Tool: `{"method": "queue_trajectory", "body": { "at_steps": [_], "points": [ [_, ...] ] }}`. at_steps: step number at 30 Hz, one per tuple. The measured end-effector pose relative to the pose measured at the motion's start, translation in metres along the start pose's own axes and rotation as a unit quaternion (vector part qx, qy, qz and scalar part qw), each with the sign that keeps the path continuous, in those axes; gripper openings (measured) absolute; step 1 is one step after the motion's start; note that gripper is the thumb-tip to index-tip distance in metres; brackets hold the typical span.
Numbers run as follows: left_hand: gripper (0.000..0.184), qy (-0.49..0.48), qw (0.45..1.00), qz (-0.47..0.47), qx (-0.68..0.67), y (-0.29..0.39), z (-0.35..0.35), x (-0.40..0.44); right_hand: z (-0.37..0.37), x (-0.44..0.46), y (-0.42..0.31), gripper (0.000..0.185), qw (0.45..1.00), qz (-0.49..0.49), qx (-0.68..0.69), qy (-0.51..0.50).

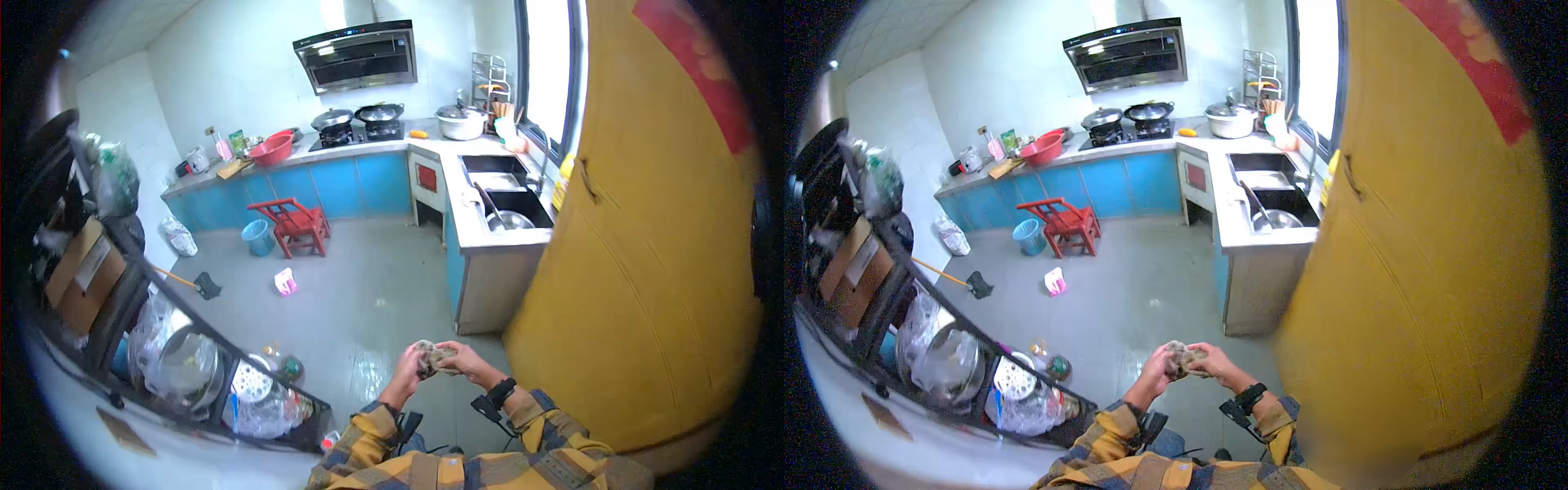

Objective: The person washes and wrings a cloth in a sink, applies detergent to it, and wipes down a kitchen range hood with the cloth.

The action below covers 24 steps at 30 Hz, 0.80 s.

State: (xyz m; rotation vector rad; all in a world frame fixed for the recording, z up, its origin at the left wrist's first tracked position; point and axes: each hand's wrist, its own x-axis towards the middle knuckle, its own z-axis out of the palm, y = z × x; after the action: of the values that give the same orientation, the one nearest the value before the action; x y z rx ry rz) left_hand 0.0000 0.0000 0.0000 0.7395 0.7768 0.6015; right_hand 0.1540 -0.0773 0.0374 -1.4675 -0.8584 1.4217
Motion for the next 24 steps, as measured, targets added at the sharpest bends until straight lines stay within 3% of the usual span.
{"method": "queue_trajectory", "body": {
  "at_steps": [2,3,9,11,13,16,18,19,24],
  "points": [
    [0.043,0.006,0.999,0.017,-0.031,0.017,-0.022,-0.01,0.02,0.013,-0.002,0.046,0.999,-0.008,0.015,-0.035],
    [0.043,-0.011,0.999,0.032,-0.03,0.061,0.002,0.105,-0.042,0.109,-0.054,0.046,0.999,-0.011,-0.014,-0.027],
    [0.041,0.027,0.995,0.019,0.099,0.181,-0.022,0.256,-0.07,0.283,-0.131,0.038,1.0,-0.014,-0.006,0.0],
    [0.04,-0.012,0.993,0.001,0.117,0.21,-0.025,0.32,-0.098,0.328,-0.161,0.029,0.999,-0.013,-0.034,0.018],
    [0.043,-0.042,0.989,-0.022,0.142,0.242,-0.011,0.38,-0.126,0.364,-0.194,0.024,0.998,-0.038,-0.048,0.029],
    [0.033,-0.119,0.978,-0.031,0.171,0.282,0.029,0.458,-0.176,0.401,-0.239,0.015,0.995,-0.018,-0.017,0.096],
    [0.032,-0.169,0.966,-0.039,0.193,0.322,0.057,0.543,-0.249,0.456,-0.252,0.013,0.988,-0.063,0.074,0.116],
    [0.031,-0.181,0.963,-0.037,0.197,0.334,0.068,0.57,-0.273,0.472,-0.262,0.013,0.99,-0.037,0.027,0.134],
    [0.027,-0.194,0.953,-0.039,0.228,0.368,0.112,0.695,-0.347,0.56,-0.299,0.009,0.97,-0.09,0.006,0.227]
  ]
}}
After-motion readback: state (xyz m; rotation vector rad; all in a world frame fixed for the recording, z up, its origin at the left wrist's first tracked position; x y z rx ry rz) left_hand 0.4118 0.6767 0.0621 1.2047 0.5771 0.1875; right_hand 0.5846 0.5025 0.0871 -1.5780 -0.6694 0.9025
